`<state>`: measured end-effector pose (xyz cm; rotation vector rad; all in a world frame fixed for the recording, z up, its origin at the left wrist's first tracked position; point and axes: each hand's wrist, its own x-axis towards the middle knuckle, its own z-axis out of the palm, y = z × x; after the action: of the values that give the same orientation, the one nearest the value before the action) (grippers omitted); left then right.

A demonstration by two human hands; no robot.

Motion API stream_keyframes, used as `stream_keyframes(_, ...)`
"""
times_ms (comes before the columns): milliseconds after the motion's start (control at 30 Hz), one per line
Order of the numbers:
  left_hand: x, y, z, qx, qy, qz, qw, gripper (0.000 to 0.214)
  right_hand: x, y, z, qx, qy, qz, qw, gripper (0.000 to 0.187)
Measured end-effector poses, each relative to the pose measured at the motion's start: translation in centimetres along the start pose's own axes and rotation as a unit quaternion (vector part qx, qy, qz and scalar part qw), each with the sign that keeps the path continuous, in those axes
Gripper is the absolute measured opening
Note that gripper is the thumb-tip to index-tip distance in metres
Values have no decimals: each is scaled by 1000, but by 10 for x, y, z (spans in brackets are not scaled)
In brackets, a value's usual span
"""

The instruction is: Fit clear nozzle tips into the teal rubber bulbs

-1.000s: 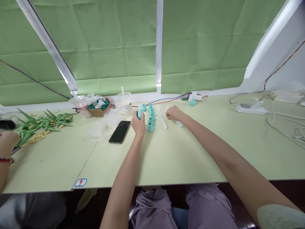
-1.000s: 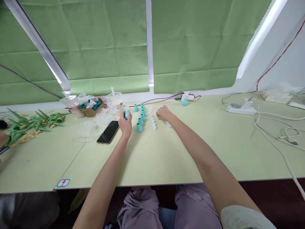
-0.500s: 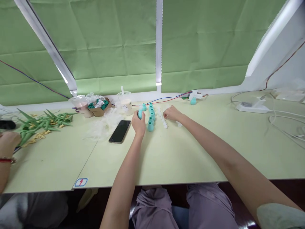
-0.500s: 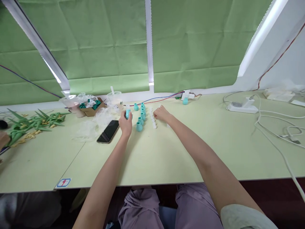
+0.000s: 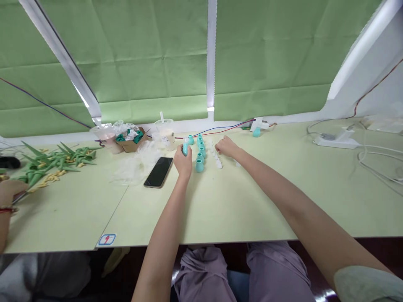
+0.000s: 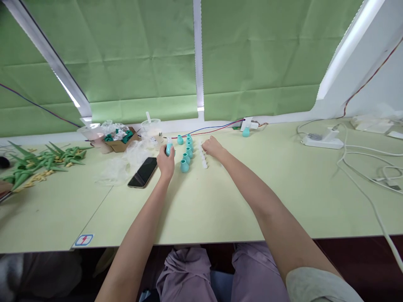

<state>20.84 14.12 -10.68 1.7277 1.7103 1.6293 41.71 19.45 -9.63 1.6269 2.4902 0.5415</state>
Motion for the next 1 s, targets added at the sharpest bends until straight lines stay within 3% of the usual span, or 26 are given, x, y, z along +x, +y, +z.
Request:
stream_keyframes(433, 2, -6, 2, 15, -9, -11, 1000, 30, 2, 7, 9, 31, 20, -2, 999, 11)
stream_keyframes(533, 2, -7, 2, 28, -9, -16, 999, 29, -3, 14, 4, 54, 56, 8, 997, 12)
stream_keyframes(633, 3, -8, 2, 42, -13, -17, 999, 27, -21, 21, -7, 103, 139, 36, 984, 12)
stream_keyframes(733, 5, -13, 4, 52, -27, -11, 998, 27, -56, 28, -8, 169, 246, 92, 950, 21)
stream_keyframes(800, 7, -19, 6, 55, -29, 2, 998, 29, -86, 34, 2, 211, 297, 147, 920, 23)
stream_keyframes(933, 14, -38, 13, 53, -25, 11, 998, 28, -138, 52, 42, 337, 319, 274, 842, 23)
stream_keyframes(1000, 17, -46, 17, 51, -24, 3, 998, 27, -149, 63, 60, 414, 317, 334, 785, 23)
